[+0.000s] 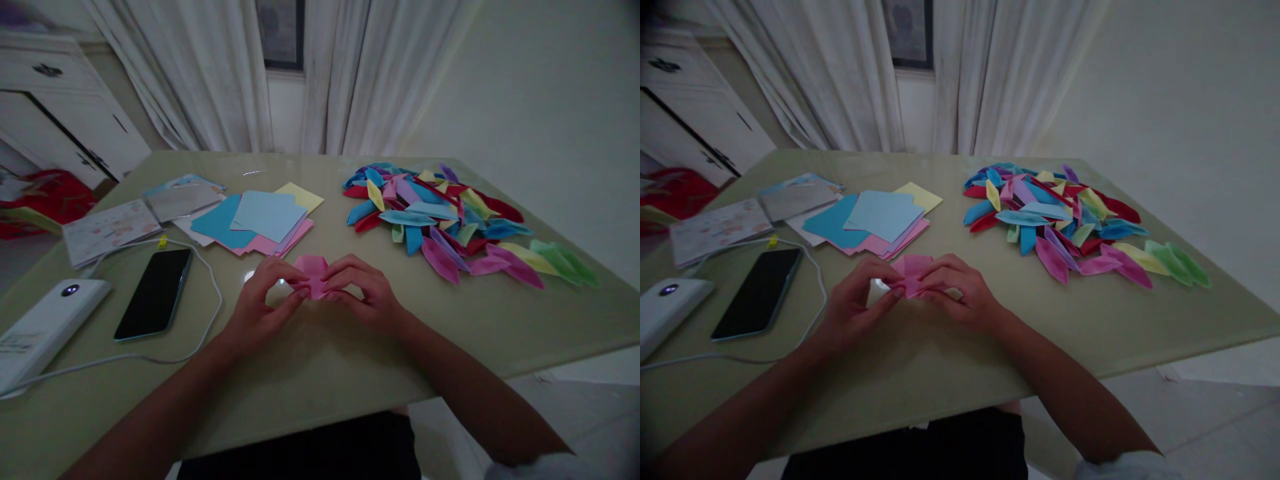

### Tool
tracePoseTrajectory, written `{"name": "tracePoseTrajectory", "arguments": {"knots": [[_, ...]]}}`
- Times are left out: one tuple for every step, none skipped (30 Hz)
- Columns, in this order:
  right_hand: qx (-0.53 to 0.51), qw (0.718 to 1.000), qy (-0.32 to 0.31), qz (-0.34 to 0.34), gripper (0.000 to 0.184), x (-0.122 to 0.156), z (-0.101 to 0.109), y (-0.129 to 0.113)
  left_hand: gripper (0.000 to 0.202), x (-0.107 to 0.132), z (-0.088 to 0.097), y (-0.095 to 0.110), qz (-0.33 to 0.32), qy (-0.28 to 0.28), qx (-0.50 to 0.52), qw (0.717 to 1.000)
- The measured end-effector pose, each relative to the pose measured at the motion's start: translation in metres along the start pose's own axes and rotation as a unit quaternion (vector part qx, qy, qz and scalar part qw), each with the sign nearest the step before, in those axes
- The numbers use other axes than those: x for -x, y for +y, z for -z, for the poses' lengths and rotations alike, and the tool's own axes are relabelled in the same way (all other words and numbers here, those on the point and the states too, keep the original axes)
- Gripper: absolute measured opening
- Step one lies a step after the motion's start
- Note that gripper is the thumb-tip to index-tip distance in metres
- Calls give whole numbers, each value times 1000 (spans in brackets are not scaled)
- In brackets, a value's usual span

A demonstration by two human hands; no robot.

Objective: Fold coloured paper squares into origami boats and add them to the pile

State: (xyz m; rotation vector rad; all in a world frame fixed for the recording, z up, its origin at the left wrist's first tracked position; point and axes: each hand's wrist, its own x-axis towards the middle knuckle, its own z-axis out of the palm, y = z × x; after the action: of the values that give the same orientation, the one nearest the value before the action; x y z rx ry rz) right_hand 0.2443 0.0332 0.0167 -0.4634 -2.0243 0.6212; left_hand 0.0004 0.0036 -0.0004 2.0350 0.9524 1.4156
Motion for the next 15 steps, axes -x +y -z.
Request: {"name": "tracePoseTrajectory", "arguments": {"knots": [[3,1000,1,0,9,0,0,0,19,0,-1,-1,-4,1,-2,1000],[4,1000,3,-2,10,0,-1,-1,19,1,-2,-2,-5,5,2,1000],[4,1000,5,-7,10,0,-1,-1,20,1,-4,-3,-5,10,10,1000],[5,1000,6,-12,10,0,-2,-2,22,2,-5,-4,-1,16,23,1000],[6,1000,9,-14,10,0,-2,-2,25,2,-8,-5,3,22,42,999],[9,1000,11,-15,10,0,-3,-3,28,2,-10,-4,9,28,68,997],[15,1000,16,-17,9,0,-3,-3,32,2,-12,-3,19,34,99,994],[24,999,21,-19,9,0,-4,-4,36,2,-14,-2,34,38,132,990],[36,999,27,-22,8,0,-4,-4,38,2,-15,0,54,41,163,984],[51,998,33,-24,7,0,-4,-5,39,1,-16,3,77,44,189,978],[67,997,38,-25,7,-1,-4,-5,37,1,-16,5,103,48,205,972],[82,995,43,-23,7,-1,-4,-5,34,0,-16,7,128,53,212,967],[93,994,46,-22,6,-1,-3,-4,29,-1,-16,8,149,58,212,964],[98,994,49,-23,5,-2,-3,-4,24,-2,-15,9,164,61,207,963],[96,994,51,-26,5,-2,-3,-4,19,-3,-15,10,171,65,200,963]]}}
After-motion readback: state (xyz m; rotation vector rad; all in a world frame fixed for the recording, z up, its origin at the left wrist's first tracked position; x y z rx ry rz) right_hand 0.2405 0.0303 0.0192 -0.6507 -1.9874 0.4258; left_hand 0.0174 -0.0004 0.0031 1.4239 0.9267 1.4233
